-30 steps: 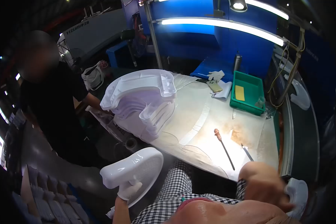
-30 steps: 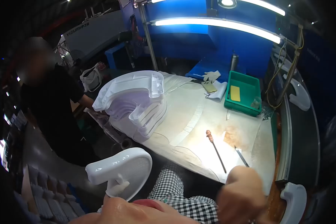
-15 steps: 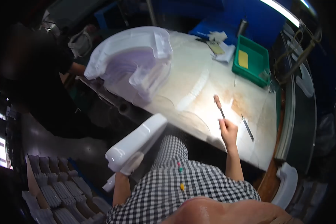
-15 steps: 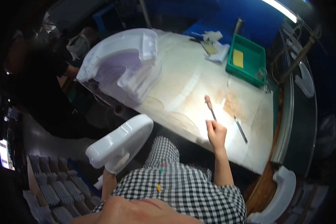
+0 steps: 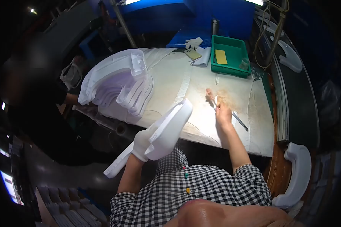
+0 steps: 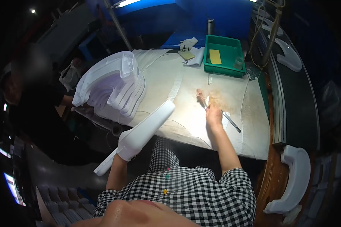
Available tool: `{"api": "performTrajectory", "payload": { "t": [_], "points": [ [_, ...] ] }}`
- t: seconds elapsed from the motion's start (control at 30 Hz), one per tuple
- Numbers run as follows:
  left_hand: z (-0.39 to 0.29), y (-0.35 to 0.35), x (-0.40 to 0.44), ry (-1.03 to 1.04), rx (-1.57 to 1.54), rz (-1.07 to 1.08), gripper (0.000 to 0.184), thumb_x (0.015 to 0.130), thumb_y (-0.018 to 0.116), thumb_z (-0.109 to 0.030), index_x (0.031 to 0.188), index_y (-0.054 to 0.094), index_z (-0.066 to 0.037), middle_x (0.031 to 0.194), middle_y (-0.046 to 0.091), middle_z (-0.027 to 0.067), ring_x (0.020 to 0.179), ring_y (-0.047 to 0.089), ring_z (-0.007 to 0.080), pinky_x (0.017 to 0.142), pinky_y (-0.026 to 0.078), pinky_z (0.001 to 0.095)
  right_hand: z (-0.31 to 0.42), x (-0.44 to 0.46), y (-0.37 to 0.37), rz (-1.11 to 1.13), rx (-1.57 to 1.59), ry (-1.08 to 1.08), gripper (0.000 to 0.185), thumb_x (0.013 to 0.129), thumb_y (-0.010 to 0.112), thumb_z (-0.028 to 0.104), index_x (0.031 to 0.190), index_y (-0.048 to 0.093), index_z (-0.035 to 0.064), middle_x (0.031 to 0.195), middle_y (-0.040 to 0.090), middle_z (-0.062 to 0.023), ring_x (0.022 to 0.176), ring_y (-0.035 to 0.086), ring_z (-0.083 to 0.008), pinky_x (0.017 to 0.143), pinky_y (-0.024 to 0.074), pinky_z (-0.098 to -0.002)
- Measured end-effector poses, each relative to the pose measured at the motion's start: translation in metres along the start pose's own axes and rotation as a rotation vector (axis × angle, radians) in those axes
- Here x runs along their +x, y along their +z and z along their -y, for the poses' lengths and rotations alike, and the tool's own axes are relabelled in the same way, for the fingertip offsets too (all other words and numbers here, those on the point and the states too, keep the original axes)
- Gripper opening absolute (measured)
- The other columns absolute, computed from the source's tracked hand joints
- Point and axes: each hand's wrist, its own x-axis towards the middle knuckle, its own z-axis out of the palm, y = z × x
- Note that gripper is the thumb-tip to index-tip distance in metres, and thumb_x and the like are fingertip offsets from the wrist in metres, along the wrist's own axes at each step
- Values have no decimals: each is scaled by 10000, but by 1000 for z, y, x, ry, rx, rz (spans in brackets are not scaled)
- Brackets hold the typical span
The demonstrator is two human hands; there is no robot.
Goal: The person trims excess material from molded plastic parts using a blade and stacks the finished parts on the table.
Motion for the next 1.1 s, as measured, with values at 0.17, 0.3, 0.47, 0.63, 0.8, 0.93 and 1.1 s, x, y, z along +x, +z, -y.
{"api": "performTrajectory", "payload": {
  "t": [0.17, 0.3, 0.47, 0.63, 0.8, 0.93, 1.1],
  "points": [
    [3, 44, 53, -333, -716, 123, 262, 899, 463, -98, 1079, 564, 64, 983, 623, 90, 903, 606, 178, 807, 481, 267, -65, 78, -33, 12, -212, -35, 135, 770, 625, 125, 863, 575, 40, 863, 584, -157, 832, 576, -320, 734, 461, -422],
    [6, 91, 108, -235, -844, 231, 262, 895, 437, -81, 1070, 563, 67, 955, 621, 106, 844, 612, 192, 772, 493, 297, -90, 52, -68, -125, -227, -66, 336, 773, 640, 175, 1079, 562, 61, 1001, 545, -162, 964, 527, -320, 814, 442, -416],
    [-9, 94, 169, 12, -182, 152, 168, 746, 571, -133, 895, 650, -124, 777, 636, 165, 720, 617, 334, 649, 499, 381, -80, -31, -48, -6, -274, -131, 247, 748, 654, 212, 936, 607, 59, 942, 529, -92, 979, 487, -275, 792, 430, -414],
    [-20, 92, 208, -23, 114, 370, 196, 705, 503, -69, 842, 634, -120, 804, 641, 163, 751, 613, 348, 688, 489, 420, -101, -39, -25, -111, -262, -57, 136, 794, 569, 126, 893, 551, 35, 833, 563, -126, 809, 569, -288, 691, 470, -391],
    [-10, 119, 227, 89, 91, 344, 264, 669, 531, -77, 896, 653, -135, 796, 630, 194, 765, 605, 368, 693, 486, 420, -61, -29, -110, -285, 552, 320, 142, 911, 456, 130, 968, 472, 1, 662, 621, -96, 562, 605, -180, 544, 486, -292],
    [-9, 130, 239, 92, 120, 442, 292, 687, 527, -91, 935, 661, -164, 838, 637, 186, 797, 609, 357, 714, 484, 418, 7, -38, -190, -286, 635, 105, 137, 902, 467, 82, 1014, 477, 4, 689, 604, -84, 594, 601, -148, 556, 483, -277],
    [-8, 133, 245, 135, 192, 492, 288, 726, 505, -147, 960, 673, -156, 864, 645, 178, 817, 618, 344, 735, 484, 417, 33, -38, -204, -335, 519, -184, 111, 887, 450, -11, 985, 497, 15, 761, 566, -106, 660, 566, -152, 614, 459, -270]
  ]
}}
